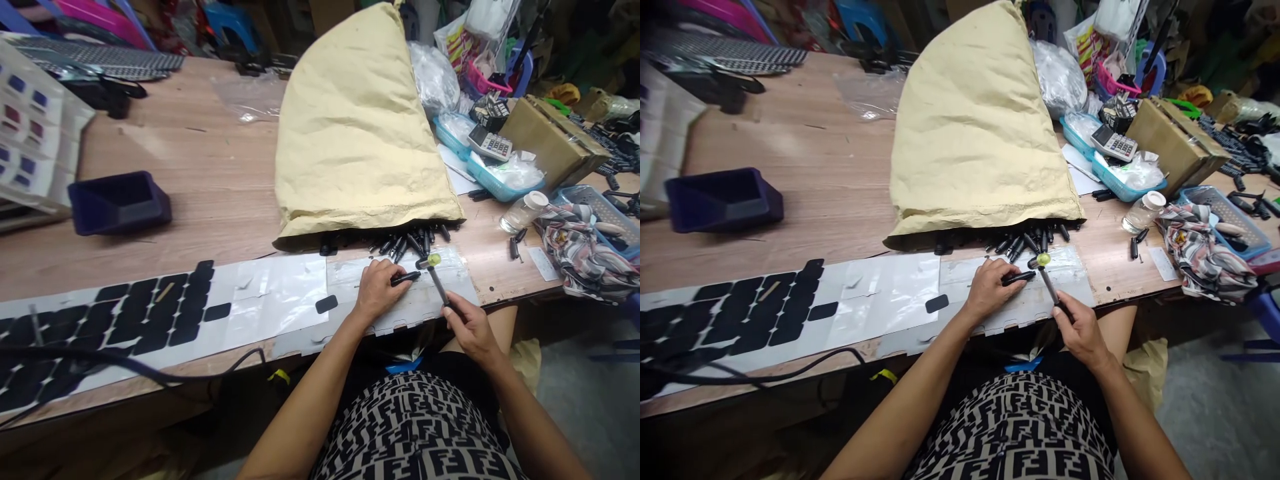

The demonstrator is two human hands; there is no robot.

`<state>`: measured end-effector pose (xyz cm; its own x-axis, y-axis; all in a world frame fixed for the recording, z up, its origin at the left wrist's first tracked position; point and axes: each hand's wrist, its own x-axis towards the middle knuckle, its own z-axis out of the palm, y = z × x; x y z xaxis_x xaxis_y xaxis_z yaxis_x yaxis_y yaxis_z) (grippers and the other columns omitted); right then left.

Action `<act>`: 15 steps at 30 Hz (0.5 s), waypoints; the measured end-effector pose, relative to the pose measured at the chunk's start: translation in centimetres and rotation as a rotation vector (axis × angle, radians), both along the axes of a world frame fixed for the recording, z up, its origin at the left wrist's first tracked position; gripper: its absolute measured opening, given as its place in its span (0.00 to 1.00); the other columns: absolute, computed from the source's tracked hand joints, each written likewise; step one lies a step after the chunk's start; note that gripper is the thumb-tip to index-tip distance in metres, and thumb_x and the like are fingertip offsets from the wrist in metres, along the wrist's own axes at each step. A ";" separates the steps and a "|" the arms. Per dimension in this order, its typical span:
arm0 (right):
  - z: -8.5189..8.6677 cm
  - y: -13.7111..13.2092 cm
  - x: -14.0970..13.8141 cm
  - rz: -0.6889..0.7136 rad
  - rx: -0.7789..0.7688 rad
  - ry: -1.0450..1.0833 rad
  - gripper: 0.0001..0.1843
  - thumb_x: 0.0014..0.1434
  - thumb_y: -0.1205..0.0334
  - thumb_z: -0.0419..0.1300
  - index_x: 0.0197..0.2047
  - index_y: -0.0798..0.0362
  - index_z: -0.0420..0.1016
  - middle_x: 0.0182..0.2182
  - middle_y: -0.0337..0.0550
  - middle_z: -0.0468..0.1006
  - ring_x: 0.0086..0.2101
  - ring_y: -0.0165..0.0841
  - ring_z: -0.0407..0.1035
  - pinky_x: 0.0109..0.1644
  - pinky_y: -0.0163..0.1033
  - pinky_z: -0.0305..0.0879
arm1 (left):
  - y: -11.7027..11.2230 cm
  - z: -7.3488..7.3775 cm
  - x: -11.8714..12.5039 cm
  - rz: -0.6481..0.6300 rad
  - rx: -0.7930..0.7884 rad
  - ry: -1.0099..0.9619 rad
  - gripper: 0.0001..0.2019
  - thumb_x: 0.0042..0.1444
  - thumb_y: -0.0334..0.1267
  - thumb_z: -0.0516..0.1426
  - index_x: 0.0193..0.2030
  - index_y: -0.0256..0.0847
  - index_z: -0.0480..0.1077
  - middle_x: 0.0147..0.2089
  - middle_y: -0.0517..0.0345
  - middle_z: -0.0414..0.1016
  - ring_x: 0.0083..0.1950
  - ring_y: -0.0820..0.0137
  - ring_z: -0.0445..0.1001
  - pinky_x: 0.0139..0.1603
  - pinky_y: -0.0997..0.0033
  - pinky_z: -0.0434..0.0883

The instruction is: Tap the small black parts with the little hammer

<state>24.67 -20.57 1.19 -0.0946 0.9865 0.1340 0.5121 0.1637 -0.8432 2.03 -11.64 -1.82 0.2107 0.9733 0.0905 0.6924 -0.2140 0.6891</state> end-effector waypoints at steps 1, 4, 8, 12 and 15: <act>0.2 -0.2 -0.3 0.012 0.037 -0.033 0.20 0.64 0.58 0.60 0.59 0.47 0.76 0.49 0.47 0.82 0.46 0.43 0.78 0.52 0.51 0.77 | 0.0 0.0 0.0 0.001 0.000 0.002 0.06 0.57 0.42 0.64 0.40 0.46 0.77 0.39 0.59 0.75 0.46 0.63 0.68 0.48 0.64 0.63; 0.4 -0.4 -0.6 0.037 0.129 -0.090 0.21 0.64 0.61 0.60 0.60 0.47 0.76 0.53 0.47 0.80 0.52 0.45 0.75 0.60 0.52 0.73 | 0.0 -0.1 0.1 -0.003 0.006 0.003 0.06 0.57 0.42 0.64 0.40 0.46 0.77 0.40 0.58 0.75 0.47 0.63 0.68 0.48 0.64 0.63; -0.2 -0.4 -0.3 0.038 0.133 -0.144 0.20 0.64 0.61 0.60 0.59 0.49 0.77 0.52 0.48 0.81 0.51 0.44 0.77 0.58 0.51 0.74 | 0.0 -0.3 0.0 -0.007 0.020 -0.005 0.06 0.57 0.41 0.64 0.40 0.45 0.77 0.40 0.58 0.75 0.46 0.63 0.67 0.48 0.63 0.62; -0.3 -0.5 -0.4 0.033 0.114 -0.160 0.20 0.66 0.60 0.59 0.59 0.52 0.77 0.52 0.49 0.81 0.51 0.43 0.77 0.58 0.49 0.75 | 0.1 -0.3 0.0 -0.009 0.018 -0.002 0.06 0.57 0.41 0.64 0.40 0.46 0.77 0.40 0.58 0.75 0.47 0.62 0.68 0.48 0.63 0.62; 0.0 -0.5 -1.1 0.074 0.125 -0.157 0.21 0.66 0.61 0.58 0.60 0.53 0.75 0.53 0.50 0.80 0.52 0.42 0.76 0.60 0.47 0.73 | 0.1 -0.2 0.0 -0.002 0.023 0.000 0.06 0.57 0.41 0.64 0.41 0.46 0.77 0.41 0.58 0.75 0.47 0.62 0.68 0.48 0.63 0.62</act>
